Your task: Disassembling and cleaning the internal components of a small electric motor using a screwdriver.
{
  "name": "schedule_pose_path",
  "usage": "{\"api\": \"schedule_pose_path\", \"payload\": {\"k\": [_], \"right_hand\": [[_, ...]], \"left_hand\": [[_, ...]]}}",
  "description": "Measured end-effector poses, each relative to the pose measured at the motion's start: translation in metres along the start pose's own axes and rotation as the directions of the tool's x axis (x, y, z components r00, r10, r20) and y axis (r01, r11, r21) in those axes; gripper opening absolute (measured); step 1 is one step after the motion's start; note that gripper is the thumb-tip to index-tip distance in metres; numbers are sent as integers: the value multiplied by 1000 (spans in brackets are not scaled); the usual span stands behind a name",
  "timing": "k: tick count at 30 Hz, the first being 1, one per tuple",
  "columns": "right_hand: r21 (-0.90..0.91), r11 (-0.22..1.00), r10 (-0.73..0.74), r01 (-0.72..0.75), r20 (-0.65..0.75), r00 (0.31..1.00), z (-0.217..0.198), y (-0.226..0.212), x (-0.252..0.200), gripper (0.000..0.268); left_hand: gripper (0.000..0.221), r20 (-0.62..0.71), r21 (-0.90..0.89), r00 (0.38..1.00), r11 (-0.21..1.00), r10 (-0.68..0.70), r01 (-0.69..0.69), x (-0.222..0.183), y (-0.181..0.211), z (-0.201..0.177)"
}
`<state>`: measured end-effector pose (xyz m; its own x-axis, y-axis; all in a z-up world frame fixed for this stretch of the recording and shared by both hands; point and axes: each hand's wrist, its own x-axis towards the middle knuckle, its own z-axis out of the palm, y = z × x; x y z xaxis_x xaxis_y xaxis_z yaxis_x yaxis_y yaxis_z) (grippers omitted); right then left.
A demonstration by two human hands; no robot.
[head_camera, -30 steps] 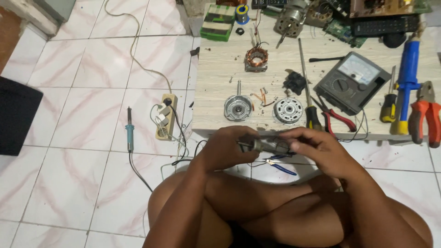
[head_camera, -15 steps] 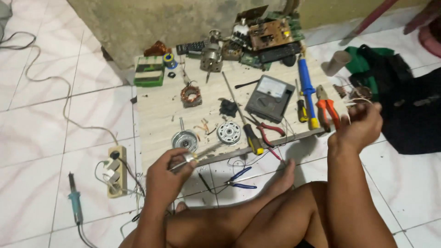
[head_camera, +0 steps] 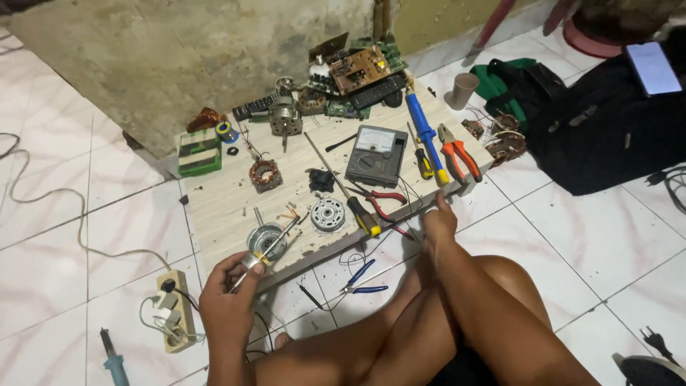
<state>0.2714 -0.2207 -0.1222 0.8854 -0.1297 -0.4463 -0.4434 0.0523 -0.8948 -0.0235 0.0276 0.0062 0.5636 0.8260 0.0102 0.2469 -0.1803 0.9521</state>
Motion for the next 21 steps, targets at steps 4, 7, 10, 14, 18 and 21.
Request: {"api": "schedule_pose_path", "payload": {"k": [4,7,10,14,18,21], "right_hand": [[-31,999,-15,16,43,999,-10,-13,-24,75],[217,974,64,-65,11,998,-16,-6,-3,52],[517,846,170,-135,-21,985,-16,12,31,38],[688,695,147,-211,152,978,-9,67,114,32],[694,689,-80,-206,356,931,0,76,138,38],[615,766,119,-187,151,981,2,68,117,19]], "left_hand": [[38,-6,-43,1000,999,10,-10,-2,2,-2],[39,-5,-52,1000,999,3,-3,-1,-2,-1],[39,-1,-56,1000,998,9,-10,0,-2,1],[40,-25,-46,999,999,21,-22,7,-22,-1],[41,-110,120,994,993,-7,20,19,-30,2],[37,-48,-167,996,983,-78,69,13,-17,6]]}}
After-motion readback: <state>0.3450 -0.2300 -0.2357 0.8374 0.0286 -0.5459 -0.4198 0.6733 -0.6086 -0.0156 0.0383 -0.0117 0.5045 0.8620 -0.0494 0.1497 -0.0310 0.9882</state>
